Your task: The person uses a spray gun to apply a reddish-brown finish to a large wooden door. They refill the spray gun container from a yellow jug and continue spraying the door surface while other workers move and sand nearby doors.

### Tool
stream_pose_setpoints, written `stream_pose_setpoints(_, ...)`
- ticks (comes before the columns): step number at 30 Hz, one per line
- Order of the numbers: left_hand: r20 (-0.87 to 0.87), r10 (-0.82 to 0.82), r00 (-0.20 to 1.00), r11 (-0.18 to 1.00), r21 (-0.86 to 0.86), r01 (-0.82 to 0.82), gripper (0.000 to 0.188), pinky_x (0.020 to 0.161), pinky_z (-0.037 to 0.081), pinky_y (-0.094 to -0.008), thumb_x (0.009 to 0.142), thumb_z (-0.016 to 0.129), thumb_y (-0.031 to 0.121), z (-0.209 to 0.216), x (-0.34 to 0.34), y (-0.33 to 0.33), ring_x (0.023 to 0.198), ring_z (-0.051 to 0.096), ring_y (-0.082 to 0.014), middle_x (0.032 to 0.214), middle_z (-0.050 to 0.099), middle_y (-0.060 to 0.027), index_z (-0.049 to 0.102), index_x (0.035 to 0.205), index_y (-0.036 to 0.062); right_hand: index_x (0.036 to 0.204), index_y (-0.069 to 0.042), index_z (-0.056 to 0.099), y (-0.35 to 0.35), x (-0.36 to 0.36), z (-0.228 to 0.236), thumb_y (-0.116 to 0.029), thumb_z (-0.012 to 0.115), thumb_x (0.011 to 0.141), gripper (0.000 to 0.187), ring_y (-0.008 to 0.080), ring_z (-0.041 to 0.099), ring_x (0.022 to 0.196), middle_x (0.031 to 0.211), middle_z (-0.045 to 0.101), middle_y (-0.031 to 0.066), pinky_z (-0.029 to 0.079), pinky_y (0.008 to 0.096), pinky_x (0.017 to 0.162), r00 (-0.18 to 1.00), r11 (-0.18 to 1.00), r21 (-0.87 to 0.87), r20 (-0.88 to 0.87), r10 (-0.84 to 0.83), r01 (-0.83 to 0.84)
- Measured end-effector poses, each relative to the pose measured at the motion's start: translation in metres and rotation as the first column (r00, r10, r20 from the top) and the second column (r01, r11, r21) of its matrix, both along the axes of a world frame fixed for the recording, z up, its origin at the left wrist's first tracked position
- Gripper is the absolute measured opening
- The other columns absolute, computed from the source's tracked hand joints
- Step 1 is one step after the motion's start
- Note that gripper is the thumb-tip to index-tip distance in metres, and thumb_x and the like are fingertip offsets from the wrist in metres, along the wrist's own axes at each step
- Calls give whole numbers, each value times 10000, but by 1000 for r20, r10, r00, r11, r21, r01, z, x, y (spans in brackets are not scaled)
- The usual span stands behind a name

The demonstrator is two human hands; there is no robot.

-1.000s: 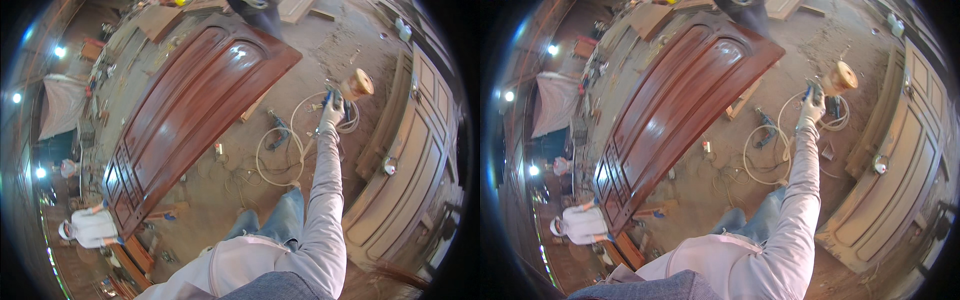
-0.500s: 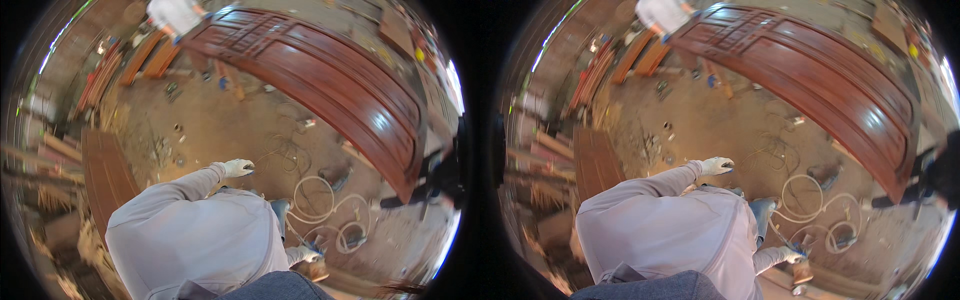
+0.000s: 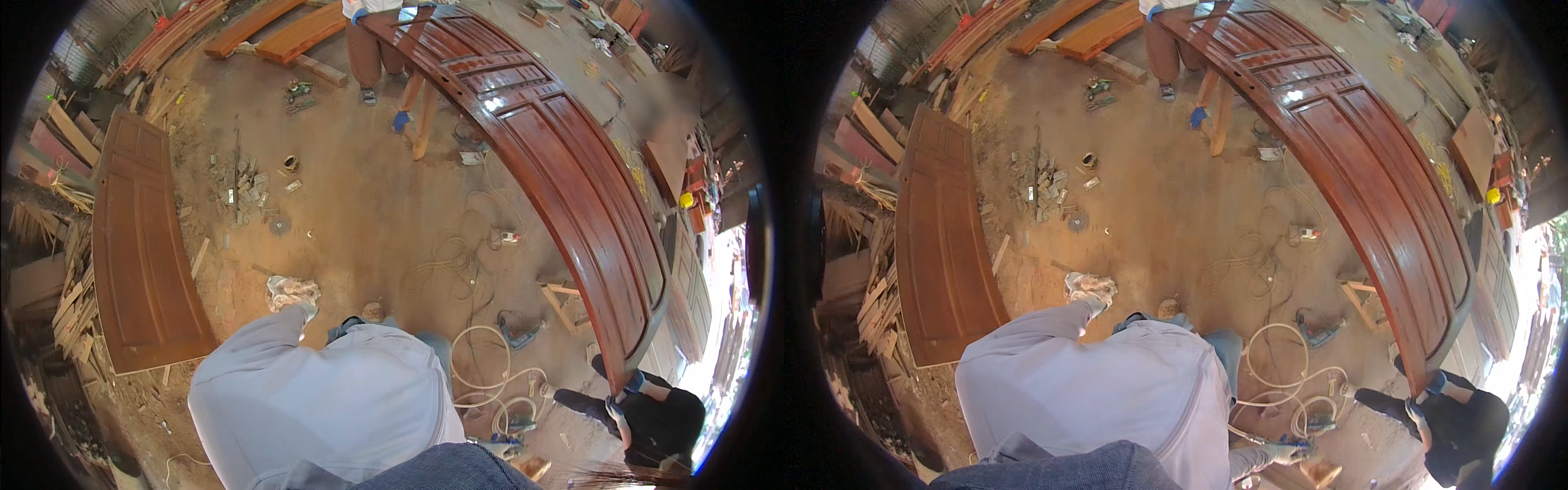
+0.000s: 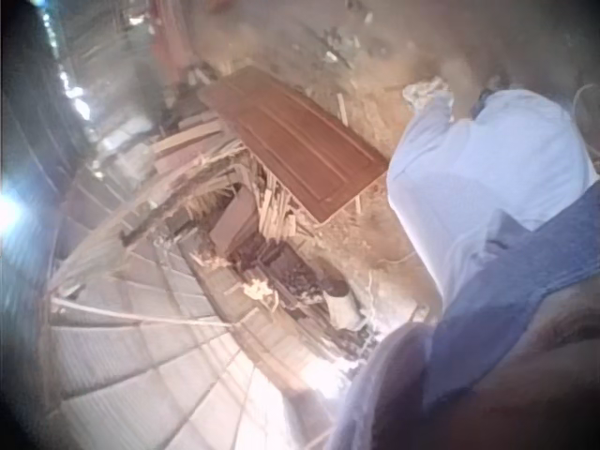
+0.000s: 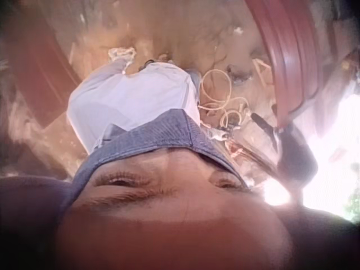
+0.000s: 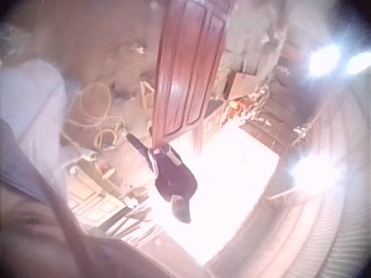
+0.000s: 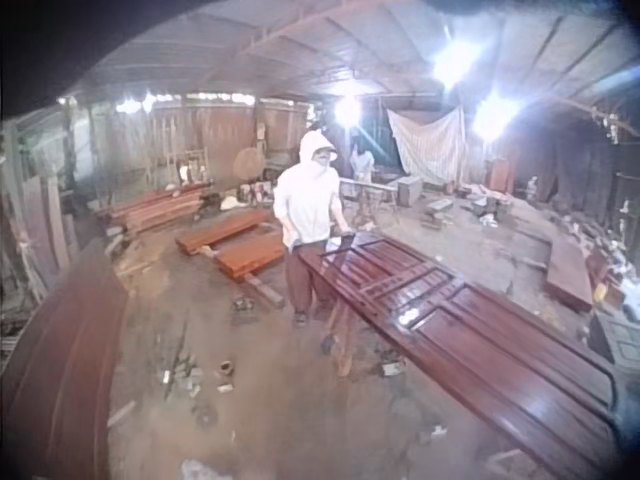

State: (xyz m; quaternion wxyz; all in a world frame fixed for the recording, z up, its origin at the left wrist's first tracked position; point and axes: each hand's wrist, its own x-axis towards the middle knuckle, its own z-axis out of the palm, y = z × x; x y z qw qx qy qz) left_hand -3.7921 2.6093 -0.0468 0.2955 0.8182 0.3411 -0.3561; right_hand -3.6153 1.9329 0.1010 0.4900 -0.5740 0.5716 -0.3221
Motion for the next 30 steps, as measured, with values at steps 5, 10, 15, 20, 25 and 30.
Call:
stream_pose_setpoints(5, -35, 452, 892, 828, -356, -433, 415, 652, 522, -367, 898, 623, 436, 25, 46, -37, 739, 663, -209, 812, 696, -103, 708, 1046, 59, 1169, -147, 643, 53, 1, 14, -347, 646, 968, 283, 168, 603, 765, 967, 652, 49, 501, 325, 544, 970, 975, -6, 100, 223, -224)
stream_pose_setpoints(10, 74, 508, 858, 788, -441, -428, 306, 566, 468, -310, 937, 629, 408, 5, 88, -28, 660, 609, -149, 821, 665, -29, 651, 980, 106, 1166, -144, 640, 119, 36, 10, -328, 631, 980, 262, 99, 546, 606, 767, 621, -13, 408, 259, 477, 943, 914, 248, 173, 285, -322)
stream_pose_setpoints(15, 47, 588, 808, 691, -548, -471, 258, 548, 451, -322, 948, 635, 402, 15, 131, -9, 662, 591, -135, 800, 631, 1, 612, 985, 148, 1223, -129, 644, 124, 33, -2, -247, 621, 992, 260, 89, 578, 621, 854, 656, -21, 451, 258, 487, 883, 866, 217, 250, 397, -450)
stream_pose_setpoints(20, -83, 655, 751, 500, -697, -514, 213, 465, 400, -310, 949, 641, 358, 8, 122, 24, 514, 533, -142, 690, 569, 4, 582, 861, 174, 1210, -142, 651, 126, 30, -8, -243, 628, 994, 239, 73, 596, 632, 817, 634, -33, 490, 261, 450, 881, 876, 156, 210, 423, -457)
stream_pose_setpoints(25, -319, 697, 642, 344, -638, -689, 252, 487, 415, -329, 969, 580, 441, 8, 112, 47, 533, 521, -169, 715, 574, -7, 584, 931, 192, 1196, -107, 653, 125, 9, -14, -204, 636, 993, 226, 83, 605, 621, 821, 643, -15, 516, 261, 482, 941, 941, 119, 164, 297, -318)
stream_pose_setpoints(30, -249, 853, 459, 315, -454, -833, 341, 514, 431, -350, 988, 508, 538, 24, 188, 32, 581, 527, -198, 752, 590, -20, 588, 1014, 207, 1335, -167, 602, 138, -33, -1, -163, 619, 1001, 334, 98, 628, 685, 935, 685, 3, 519, 266, 534, 985, 962, 231, 129, 117, -145)
